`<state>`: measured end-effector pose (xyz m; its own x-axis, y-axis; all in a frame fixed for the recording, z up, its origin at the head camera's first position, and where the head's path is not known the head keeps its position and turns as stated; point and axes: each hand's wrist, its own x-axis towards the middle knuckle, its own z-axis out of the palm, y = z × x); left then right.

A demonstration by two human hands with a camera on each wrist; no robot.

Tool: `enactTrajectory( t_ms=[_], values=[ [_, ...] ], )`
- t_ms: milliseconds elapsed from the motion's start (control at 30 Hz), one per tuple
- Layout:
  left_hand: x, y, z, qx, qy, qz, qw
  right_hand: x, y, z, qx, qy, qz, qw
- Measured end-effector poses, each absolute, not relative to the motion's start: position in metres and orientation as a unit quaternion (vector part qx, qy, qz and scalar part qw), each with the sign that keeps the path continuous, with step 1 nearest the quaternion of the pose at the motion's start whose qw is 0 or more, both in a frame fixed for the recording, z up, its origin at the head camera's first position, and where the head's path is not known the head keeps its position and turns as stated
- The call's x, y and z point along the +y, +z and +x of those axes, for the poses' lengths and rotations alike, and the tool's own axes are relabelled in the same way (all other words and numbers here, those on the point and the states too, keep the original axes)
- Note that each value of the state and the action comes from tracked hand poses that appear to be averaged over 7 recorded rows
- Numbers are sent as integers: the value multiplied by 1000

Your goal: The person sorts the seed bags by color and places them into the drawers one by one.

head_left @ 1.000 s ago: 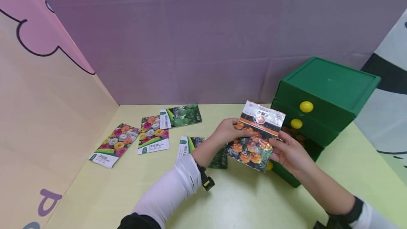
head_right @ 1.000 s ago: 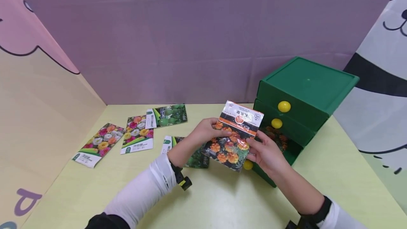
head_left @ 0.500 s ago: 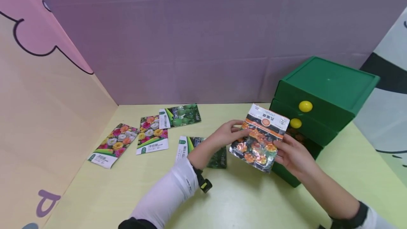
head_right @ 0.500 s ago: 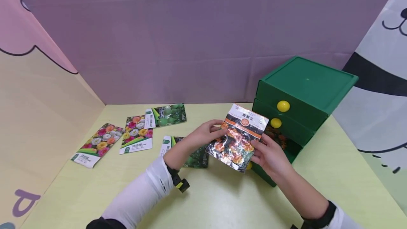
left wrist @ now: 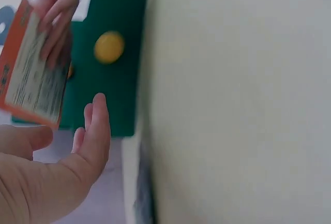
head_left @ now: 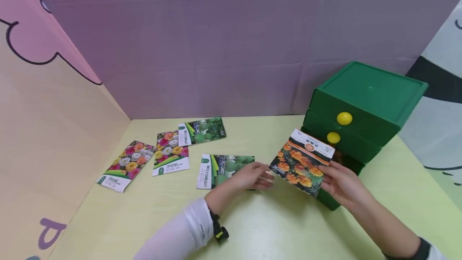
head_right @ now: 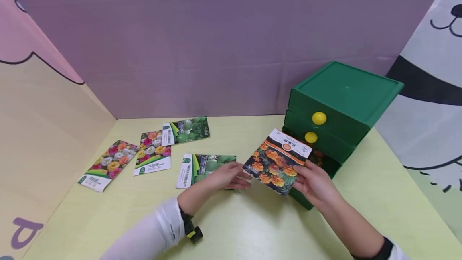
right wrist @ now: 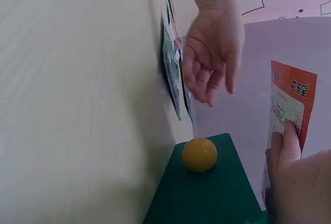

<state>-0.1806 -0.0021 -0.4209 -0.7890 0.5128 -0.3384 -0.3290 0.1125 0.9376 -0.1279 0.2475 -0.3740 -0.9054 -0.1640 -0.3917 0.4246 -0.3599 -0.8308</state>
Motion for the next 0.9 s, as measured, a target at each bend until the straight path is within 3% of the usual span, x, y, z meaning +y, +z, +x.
enactTrajectory(
  t_ms=[300,600,900],
  values=[
    [30,-432,-163,667,634,88,381,253,-378,-134,463,-851,137,208],
    [53,-429,-153,706,598,109,363,265,-388,-141,425,-872,119,209],
    [65,-435,-161,711,581,82,387,276,-393,-153,436,-863,129,221]
  ],
)
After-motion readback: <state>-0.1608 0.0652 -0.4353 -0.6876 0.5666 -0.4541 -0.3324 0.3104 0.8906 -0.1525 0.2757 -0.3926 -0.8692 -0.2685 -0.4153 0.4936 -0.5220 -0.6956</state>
